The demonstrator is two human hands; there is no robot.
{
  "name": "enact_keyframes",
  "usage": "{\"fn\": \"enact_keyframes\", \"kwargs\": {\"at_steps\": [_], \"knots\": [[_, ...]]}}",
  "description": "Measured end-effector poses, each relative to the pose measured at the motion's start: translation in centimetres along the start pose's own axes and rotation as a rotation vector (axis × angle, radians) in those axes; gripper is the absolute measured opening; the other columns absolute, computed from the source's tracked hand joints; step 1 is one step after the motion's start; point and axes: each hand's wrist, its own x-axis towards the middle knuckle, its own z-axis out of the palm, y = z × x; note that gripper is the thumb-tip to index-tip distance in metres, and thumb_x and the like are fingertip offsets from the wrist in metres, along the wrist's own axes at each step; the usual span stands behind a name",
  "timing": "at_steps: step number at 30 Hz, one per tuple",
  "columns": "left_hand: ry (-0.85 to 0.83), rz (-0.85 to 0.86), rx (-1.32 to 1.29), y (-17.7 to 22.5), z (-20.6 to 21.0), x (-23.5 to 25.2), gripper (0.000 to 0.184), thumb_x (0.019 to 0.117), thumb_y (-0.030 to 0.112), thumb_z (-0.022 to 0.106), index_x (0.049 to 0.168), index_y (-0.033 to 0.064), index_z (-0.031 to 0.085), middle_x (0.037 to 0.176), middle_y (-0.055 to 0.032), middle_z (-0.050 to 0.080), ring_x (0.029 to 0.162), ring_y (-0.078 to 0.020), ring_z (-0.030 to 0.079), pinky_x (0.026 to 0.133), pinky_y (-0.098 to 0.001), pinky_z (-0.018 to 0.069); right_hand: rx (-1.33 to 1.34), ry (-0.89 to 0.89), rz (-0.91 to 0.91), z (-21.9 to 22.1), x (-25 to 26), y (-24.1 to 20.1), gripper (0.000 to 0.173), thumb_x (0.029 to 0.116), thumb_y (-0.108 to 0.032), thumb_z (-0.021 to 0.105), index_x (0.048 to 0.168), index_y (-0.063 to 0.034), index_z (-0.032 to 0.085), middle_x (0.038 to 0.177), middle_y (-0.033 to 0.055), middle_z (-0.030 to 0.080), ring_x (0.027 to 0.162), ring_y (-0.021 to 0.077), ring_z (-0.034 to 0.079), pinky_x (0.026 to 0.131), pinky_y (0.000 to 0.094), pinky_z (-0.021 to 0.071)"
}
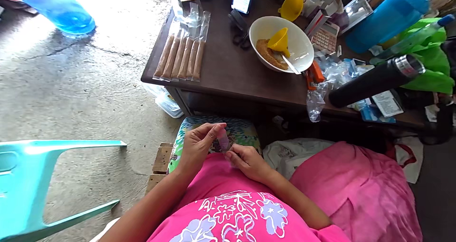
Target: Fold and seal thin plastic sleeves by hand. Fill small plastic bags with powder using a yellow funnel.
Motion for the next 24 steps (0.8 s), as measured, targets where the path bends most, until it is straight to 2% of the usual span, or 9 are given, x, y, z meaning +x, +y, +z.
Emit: {"fn": "enact_keyframes", "kwargs": {"at_steps": [4,6,9,12,16,24], "knots": [[0.028,0.0,-0.008,0.1,0.1,0.0,0.016,0.0987,0.005,0.062,0.101,0.0063,0.077,0.095,0.0025,0.077,0.086,-0.007,0.072,0.085,-0.0251,0.0602,0.05,-0.024,-0.001,0.0,0.0,-0.3,0.034,0.1088,-0.019,0.048,0.091,0.0059,0.063,0.071,0.0045,0.055,0.065,0.002,0.051,0.062,0.0164,0.0427],[0.053,0.013,-0.01,0.1,-0.1,0.0,0.014,0.0974,0.004,0.064,0.1,0.0068,0.077,0.094,0.0029,0.077,0.085,-0.0065,0.072,0.084,-0.0252,0.0602,0.075,-0.027,0.007,0.0,0.0,-0.4,0.031,0.1076,-0.018,0.051,0.093,0.0065,0.063,0.073,0.0054,0.058,0.066,0.0021,0.053,0.063,0.0168,0.0443],[0.116,0.042,-0.023,0.1,-0.8,0.3,0.014,0.0975,0.005,0.064,0.1,0.0086,0.077,0.094,0.0037,0.077,0.086,-0.0065,0.073,0.084,-0.0254,0.0605,0.129,-0.02,-0.021,-0.1,0.0,-0.1,0.021,0.1016,-0.012,0.061,0.102,0.0085,0.067,0.086,0.0112,0.069,0.076,0.0057,0.065,0.073,0.02,0.0543],[0.209,0.063,-0.032,0.5,-1.8,0.8,0.013,0.0982,0.007,0.064,0.099,0.0108,0.077,0.091,0.0061,0.077,0.083,-0.0041,0.071,0.082,-0.0225,0.0594,0.099,0.001,-0.022,-0.5,0.0,0.2,0.019,0.099,-0.01,0.065,0.105,0.0068,0.071,0.096,0.0125,0.072,0.09,0.0093,0.068,0.085,0.0229,0.0547],[0.31,0.098,-0.024,0.8,-3.4,1.1,0.014,0.0988,0.007,0.062,0.096,0.0126,0.075,0.089,0.0074,0.076,0.082,-0.0034,0.07,0.08,-0.0209,0.0586,-0.006,0.131,-0.003,-1.3,0.0,0.7,0.018,0.0979,-0.014,0.066,0.103,0.0007,0.076,0.097,0.0084,0.075,0.095,0.0125,0.067,0.09,0.0286,0.0525],[0.424,0.028,-0.052,0.4,-5.1,0.9,0.019,0.1012,0.003,0.056,0.095,0.011,0.072,0.085,0.0081,0.074,0.074,-0.0015,0.068,0.071,-0.0174,0.0577,0.122,0.446,0.019,-3.5,-0.3,0.8,0.013,0.0951,-0.009,0.068,0.1,0.002,0.073,0.096,0.0036,0.073,0.09,0.0035,0.067,0.085,0.0219,0.0569]]}}
